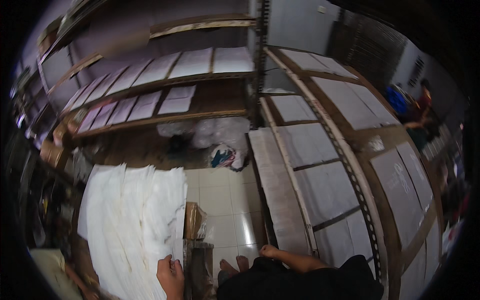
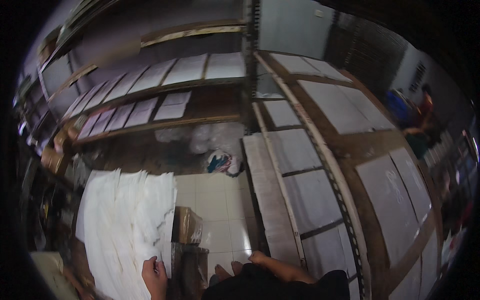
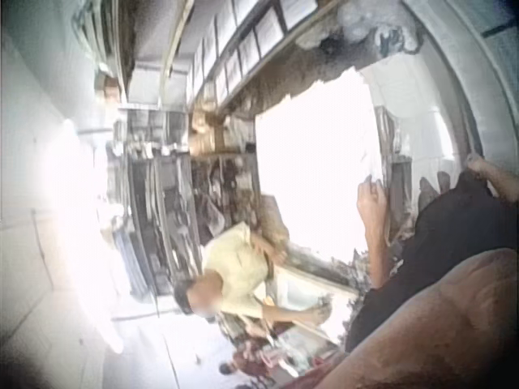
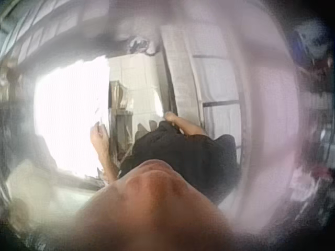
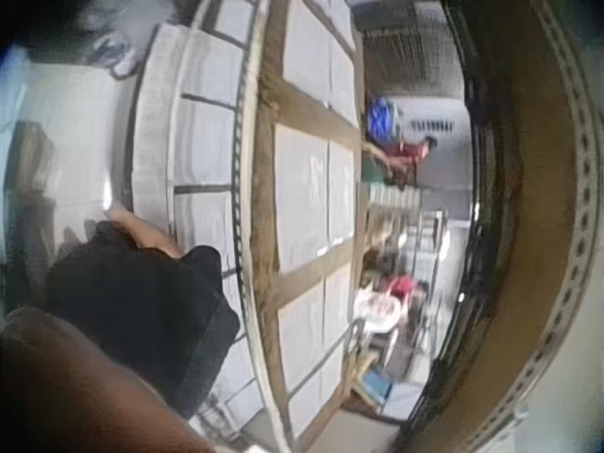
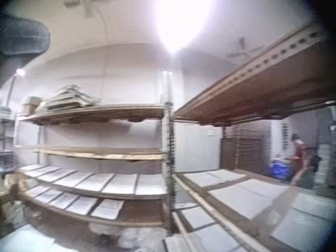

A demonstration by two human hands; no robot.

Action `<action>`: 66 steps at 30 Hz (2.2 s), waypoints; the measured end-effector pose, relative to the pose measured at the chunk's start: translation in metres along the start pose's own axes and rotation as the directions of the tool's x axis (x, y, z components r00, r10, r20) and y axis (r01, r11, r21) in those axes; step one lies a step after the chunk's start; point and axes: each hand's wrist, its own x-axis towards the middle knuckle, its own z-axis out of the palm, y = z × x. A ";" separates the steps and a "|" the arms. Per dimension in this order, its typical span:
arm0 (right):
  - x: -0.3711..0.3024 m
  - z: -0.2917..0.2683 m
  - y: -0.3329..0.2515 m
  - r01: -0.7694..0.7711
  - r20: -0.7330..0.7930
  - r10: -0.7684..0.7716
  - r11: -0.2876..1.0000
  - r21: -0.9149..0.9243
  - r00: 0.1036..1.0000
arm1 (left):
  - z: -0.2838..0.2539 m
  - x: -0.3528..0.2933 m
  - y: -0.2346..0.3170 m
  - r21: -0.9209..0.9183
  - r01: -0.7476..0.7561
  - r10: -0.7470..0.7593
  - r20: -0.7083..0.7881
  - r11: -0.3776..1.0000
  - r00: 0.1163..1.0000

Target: The person repeatedly picks up white sheets from a table and places them onto a wooden rack. The person handles the sheets one at a time, moving back and forth between the table and the rack.

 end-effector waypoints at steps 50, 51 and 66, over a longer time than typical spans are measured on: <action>-0.071 0.034 0.016 0.407 0.065 -0.441 0.748 -0.525 0.895 | -0.106 -0.074 -0.107 -0.017 0.153 -0.152 -0.289 0.988 0.945; -0.057 0.025 0.031 0.551 0.148 -0.565 0.656 -0.516 0.812 | -0.105 -0.072 -0.108 -0.028 0.156 -0.157 -0.283 0.987 0.946; -0.059 0.047 0.016 0.241 -0.053 -0.256 0.949 -0.204 0.965 | -0.151 -0.011 -0.122 0.291 0.181 -0.013 -0.499 0.939 0.867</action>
